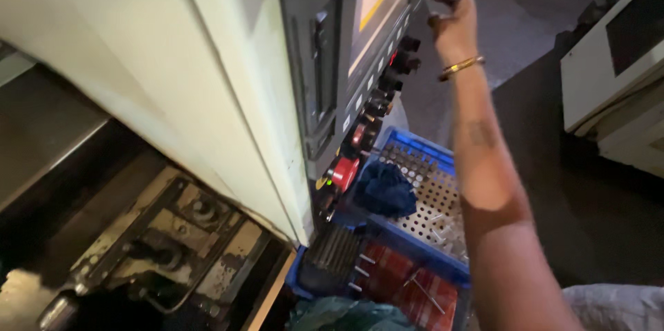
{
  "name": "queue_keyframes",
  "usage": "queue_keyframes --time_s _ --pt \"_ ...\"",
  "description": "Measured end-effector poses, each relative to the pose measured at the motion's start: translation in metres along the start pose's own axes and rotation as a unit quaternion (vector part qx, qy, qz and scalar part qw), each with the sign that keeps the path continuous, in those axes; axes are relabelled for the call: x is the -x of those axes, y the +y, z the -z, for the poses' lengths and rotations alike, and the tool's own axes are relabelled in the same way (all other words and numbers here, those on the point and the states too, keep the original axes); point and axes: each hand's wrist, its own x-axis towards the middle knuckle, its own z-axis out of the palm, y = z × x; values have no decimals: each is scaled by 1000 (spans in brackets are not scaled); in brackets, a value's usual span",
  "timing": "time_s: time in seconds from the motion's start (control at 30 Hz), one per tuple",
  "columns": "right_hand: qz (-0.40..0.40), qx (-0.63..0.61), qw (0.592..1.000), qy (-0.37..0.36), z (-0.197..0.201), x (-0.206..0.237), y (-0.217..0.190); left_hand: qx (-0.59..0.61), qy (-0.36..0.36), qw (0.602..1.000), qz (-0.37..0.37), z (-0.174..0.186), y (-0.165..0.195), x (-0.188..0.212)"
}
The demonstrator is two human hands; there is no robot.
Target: The person opens the CNC machine door, inserts a metal rod into the chuck, and closes the door. They then operate the control panel to start the machine and later remove the rod.
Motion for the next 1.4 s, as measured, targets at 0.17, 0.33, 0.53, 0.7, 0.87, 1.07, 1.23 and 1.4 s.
queue_keyframes --time_s 0.17,0.33,0.53,0.7,0.87,1.07,1.23,1.4 --pt "-24 -55 997 -53 13 -1 -7 10 1 1000 -4 -20 -5 8" --pt "-175 -244 944 134 7 17 -59 21 -1 1000 -12 -51 -16 20" --pt "73 -34 973 -215 15 173 -142 65 1 998 -26 -30 12 -4" --pt "148 127 907 -372 -55 263 -167 143 -6 989 -33 13 43 -24" --pt "173 250 917 -259 -94 316 -135 208 23 978 -18 9 54 -22" --pt "298 111 926 -205 -105 334 -40 226 65 972 1 11 72 -14" --pt "269 100 938 -197 -103 340 -1 241 58 969 -9 5 76 -9" --pt "244 78 943 -214 -98 339 4 208 47 977 -24 5 78 -8"
